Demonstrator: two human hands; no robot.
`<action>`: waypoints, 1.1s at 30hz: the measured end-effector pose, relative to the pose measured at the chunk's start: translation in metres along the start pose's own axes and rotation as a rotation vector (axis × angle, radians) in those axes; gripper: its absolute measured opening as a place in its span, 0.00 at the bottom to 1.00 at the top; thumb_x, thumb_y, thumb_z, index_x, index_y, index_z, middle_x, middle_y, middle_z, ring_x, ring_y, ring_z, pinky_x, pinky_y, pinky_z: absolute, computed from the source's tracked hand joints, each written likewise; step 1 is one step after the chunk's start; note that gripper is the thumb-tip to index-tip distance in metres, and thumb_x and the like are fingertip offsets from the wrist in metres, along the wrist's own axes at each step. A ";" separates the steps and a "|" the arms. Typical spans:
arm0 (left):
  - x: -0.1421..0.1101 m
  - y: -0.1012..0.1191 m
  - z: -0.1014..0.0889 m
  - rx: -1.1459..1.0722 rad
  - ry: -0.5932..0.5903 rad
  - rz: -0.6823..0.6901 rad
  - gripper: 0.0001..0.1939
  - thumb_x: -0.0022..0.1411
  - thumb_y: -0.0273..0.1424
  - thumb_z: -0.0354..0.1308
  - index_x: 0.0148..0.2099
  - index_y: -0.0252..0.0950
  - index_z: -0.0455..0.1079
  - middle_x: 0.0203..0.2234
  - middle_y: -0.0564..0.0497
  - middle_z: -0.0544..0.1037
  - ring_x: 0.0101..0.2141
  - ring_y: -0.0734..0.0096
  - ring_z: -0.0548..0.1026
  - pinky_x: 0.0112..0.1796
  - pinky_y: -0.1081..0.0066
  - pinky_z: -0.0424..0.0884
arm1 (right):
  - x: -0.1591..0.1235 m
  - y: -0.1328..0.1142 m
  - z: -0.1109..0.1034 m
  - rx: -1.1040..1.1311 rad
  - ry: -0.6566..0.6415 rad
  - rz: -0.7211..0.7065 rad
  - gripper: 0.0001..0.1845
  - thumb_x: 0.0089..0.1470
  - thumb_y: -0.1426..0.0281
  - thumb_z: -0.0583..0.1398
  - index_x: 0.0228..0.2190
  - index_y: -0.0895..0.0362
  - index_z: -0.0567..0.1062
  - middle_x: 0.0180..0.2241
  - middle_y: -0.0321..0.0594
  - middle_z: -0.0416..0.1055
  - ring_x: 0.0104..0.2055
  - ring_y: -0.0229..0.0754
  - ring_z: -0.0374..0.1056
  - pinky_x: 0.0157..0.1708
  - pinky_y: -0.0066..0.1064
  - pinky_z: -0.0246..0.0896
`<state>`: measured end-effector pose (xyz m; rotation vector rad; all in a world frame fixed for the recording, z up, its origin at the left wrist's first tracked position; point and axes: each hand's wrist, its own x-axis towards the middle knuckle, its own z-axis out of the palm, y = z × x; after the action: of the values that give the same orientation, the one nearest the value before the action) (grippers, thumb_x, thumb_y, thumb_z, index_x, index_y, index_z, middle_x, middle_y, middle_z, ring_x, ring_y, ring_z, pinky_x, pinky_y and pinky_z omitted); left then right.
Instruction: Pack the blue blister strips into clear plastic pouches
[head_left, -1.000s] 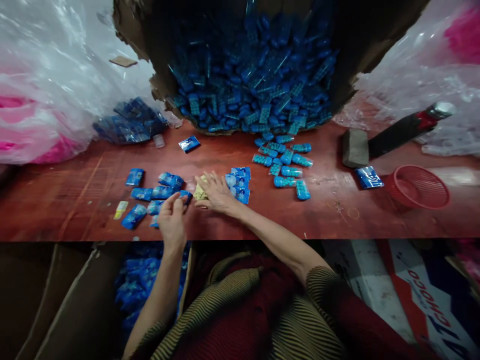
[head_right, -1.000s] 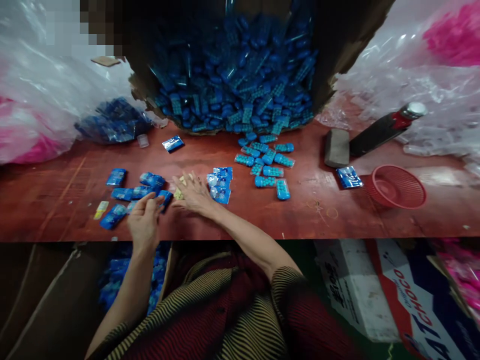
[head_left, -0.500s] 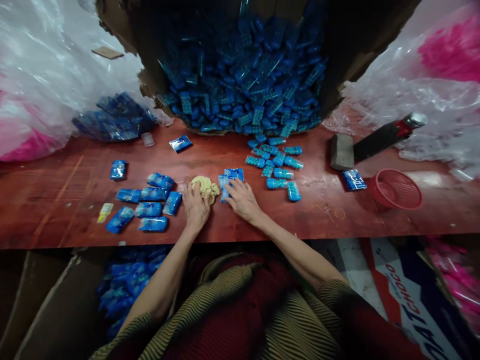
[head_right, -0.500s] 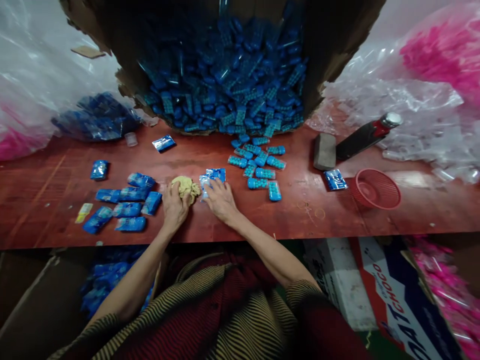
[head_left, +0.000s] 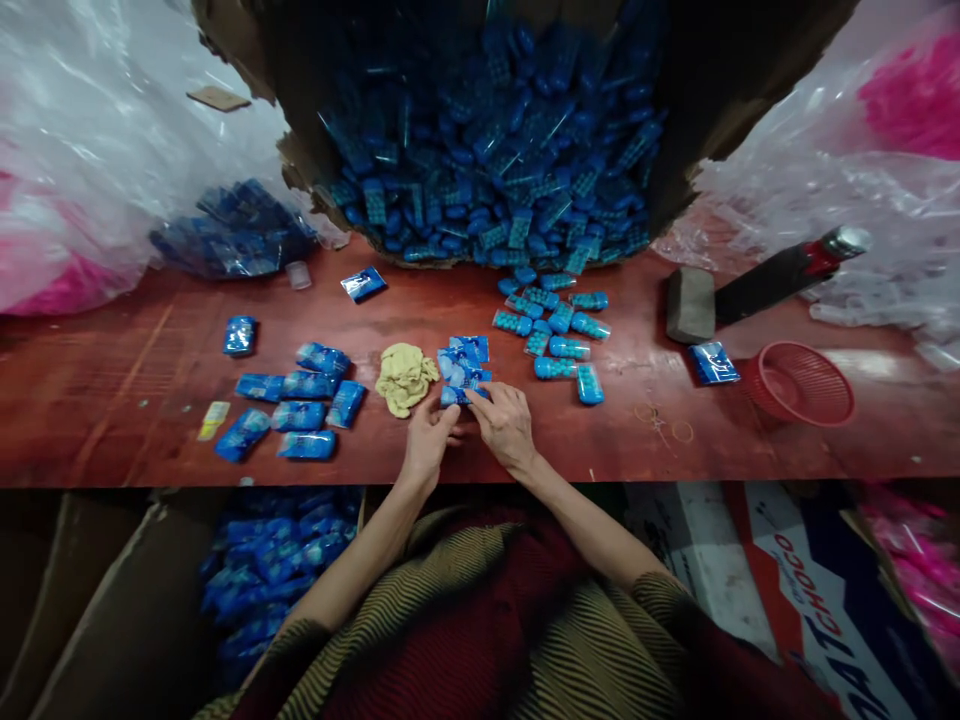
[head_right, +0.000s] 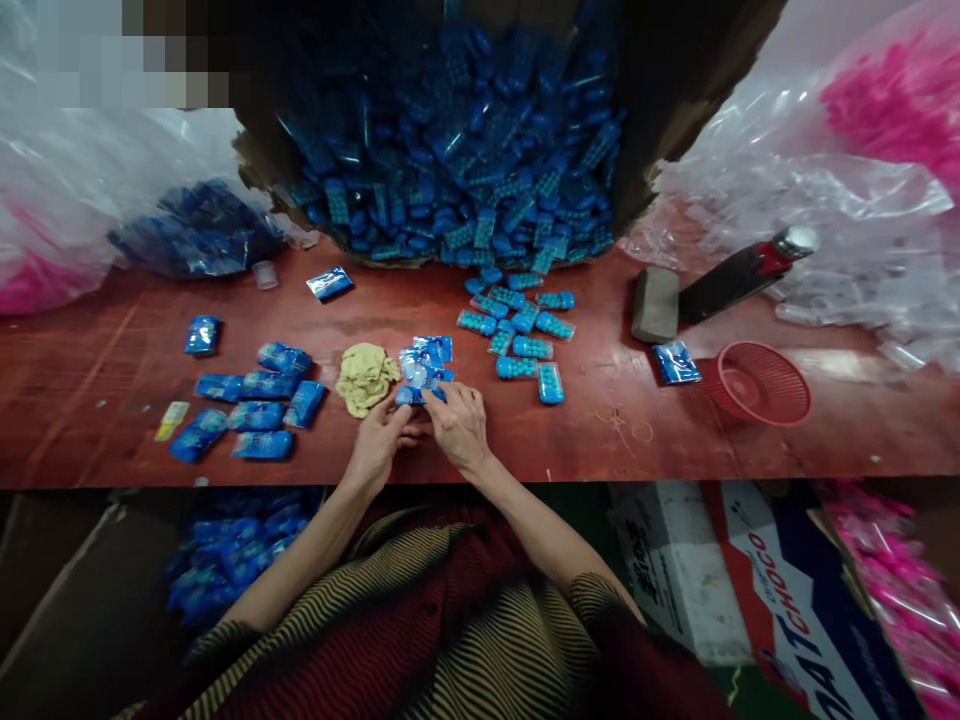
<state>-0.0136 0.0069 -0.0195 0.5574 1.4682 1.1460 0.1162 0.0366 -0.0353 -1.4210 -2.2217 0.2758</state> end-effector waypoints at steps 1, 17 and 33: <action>0.002 0.000 0.003 -0.038 -0.012 -0.021 0.27 0.43 0.44 0.65 0.42 0.31 0.67 0.25 0.51 0.74 0.20 0.76 0.71 0.20 0.77 0.66 | -0.001 -0.003 -0.001 0.029 0.001 -0.010 0.16 0.60 0.68 0.52 0.45 0.52 0.75 0.45 0.45 0.72 0.48 0.45 0.63 0.47 0.37 0.54; 0.008 0.004 -0.014 -0.122 -0.062 -0.184 0.18 0.35 0.34 0.70 0.27 0.29 0.69 0.15 0.52 0.73 0.15 0.76 0.69 0.17 0.76 0.68 | 0.029 -0.009 -0.003 0.177 -0.174 0.394 0.13 0.59 0.65 0.51 0.34 0.51 0.76 0.36 0.36 0.75 0.39 0.40 0.69 0.35 0.28 0.58; 0.015 -0.003 0.008 -0.140 0.000 0.047 0.19 0.42 0.39 0.66 0.33 0.30 0.71 0.19 0.54 0.73 0.17 0.78 0.67 0.17 0.76 0.65 | 0.018 0.002 -0.003 0.727 -0.162 0.352 0.19 0.54 0.59 0.53 0.29 0.60 0.76 0.23 0.37 0.71 0.26 0.39 0.65 0.29 0.28 0.60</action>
<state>-0.0093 0.0210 -0.0287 0.4972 1.3686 1.2745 0.1136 0.0530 -0.0284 -1.3689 -1.6766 1.2110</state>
